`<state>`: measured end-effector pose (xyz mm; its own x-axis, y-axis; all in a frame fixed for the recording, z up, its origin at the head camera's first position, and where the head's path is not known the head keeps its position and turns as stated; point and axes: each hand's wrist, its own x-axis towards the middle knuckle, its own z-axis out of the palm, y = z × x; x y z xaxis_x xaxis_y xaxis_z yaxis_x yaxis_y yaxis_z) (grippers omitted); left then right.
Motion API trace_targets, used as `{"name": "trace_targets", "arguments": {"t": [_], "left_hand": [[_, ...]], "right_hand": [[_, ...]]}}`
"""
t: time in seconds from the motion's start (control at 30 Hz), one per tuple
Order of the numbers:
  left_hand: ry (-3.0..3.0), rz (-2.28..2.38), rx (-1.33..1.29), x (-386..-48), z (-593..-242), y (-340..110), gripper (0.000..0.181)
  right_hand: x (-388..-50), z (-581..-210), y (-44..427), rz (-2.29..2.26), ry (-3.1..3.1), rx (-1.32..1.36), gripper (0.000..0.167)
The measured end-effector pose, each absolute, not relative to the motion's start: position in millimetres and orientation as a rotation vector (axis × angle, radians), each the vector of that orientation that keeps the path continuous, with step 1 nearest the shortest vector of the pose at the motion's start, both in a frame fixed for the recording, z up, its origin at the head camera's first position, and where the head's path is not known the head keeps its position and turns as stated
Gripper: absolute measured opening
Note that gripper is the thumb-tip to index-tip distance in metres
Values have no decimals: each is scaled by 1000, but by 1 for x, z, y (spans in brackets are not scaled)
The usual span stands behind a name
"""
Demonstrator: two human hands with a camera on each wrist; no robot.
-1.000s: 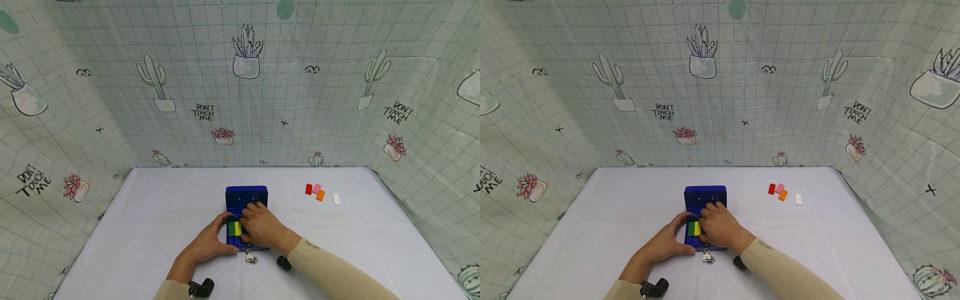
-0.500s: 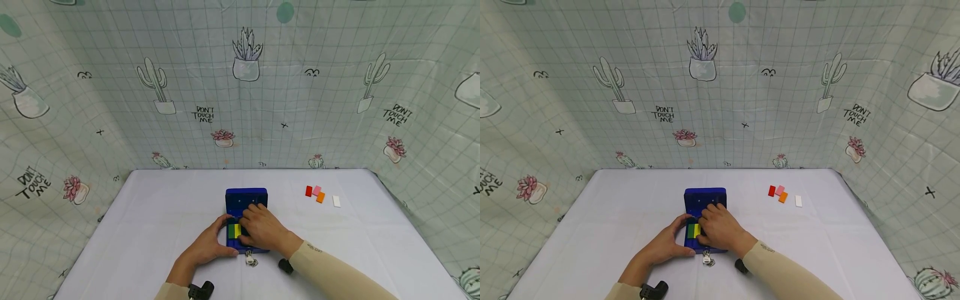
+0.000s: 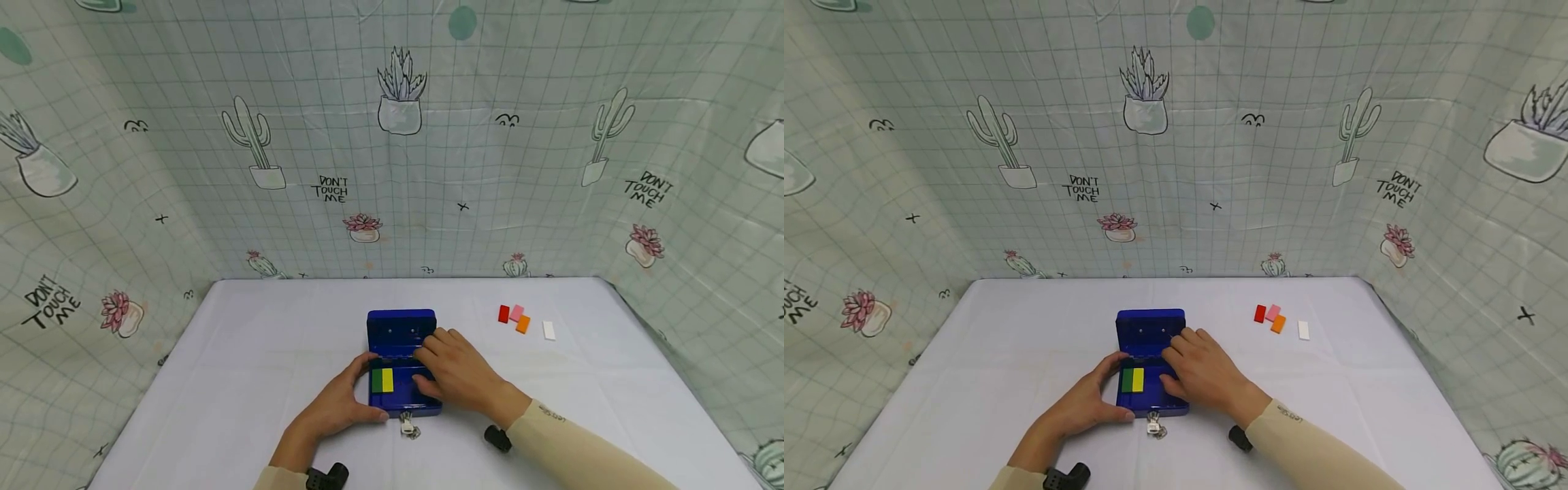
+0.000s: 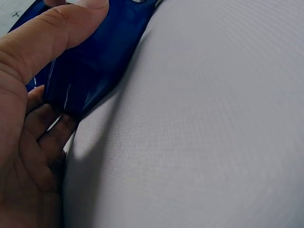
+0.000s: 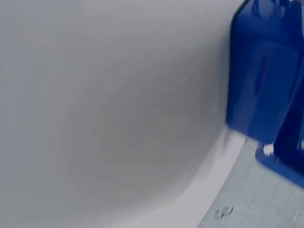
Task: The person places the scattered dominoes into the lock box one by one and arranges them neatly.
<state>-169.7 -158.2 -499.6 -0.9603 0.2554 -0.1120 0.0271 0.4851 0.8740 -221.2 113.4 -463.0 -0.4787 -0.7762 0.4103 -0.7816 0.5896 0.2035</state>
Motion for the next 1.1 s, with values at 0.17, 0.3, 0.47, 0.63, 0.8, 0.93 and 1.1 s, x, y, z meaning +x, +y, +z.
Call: {"name": "trace_targets", "arguments": {"t": [0.17, 0.3, 0.47, 0.63, 0.8, 0.93, 1.1], "left_hand": [[2509, 1458, 209, -168, -499, -156, 111], [2511, 1452, 200, -167, -499, -155, 111], [2513, 1440, 197, -166, -498, -155, 111], [2512, 1437, 195, -166, -499, -155, 112], [2508, 1441, 189, -166, -499, -155, 113], [2511, 1434, 183, -166, -499, -156, 112], [2522, 1420, 189, -167, -498, -157, 112]], "right_hand": [[-225, -458, 142, 42, -2346, 1179, 33], [-236, -460, 172, 58, -2330, 1124, 33], [-253, -467, 214, 31, -2340, 1054, 35], [-267, -470, 257, -38, -2406, 985, 41], [-276, -469, 293, -127, -2536, 913, 49], [-283, -468, 316, -184, -2652, 857, 54], [-292, -471, 335, -251, -2754, 810, 58]]}}
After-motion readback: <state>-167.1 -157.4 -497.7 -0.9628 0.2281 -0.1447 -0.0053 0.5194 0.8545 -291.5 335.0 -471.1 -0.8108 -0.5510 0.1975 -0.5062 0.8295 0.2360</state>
